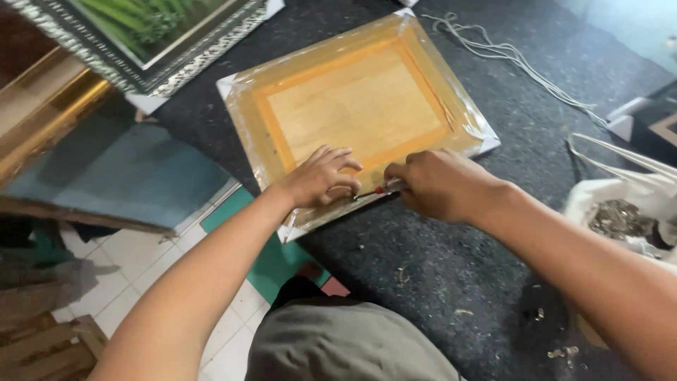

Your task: Fastening hardware to a wooden frame using a manual screwdriver and screws.

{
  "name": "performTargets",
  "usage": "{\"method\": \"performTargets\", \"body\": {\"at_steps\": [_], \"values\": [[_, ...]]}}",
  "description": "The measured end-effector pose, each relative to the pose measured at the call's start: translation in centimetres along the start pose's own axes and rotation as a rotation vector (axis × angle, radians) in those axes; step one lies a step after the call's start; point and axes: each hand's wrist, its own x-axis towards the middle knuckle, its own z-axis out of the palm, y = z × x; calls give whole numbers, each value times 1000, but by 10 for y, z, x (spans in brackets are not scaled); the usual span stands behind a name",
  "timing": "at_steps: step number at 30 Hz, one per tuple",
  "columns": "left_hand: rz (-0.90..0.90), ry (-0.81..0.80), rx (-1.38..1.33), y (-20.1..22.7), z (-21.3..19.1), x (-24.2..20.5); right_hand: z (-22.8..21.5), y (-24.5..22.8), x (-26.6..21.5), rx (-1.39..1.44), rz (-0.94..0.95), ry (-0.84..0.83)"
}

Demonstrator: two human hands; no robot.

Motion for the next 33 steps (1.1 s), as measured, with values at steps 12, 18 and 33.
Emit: {"method": "performTargets", "body": {"at_steps": [12,18,33], "values": [[-286,146,-158,2,10,-33,-37,-14,31,-327,-251,-29],[-310,267,-117,3,16,-32,-44,-31,45,90,-36,-149],[-307,216,-214,-1,10,-32,-64,-39,37,-203,-57,-202]]}}
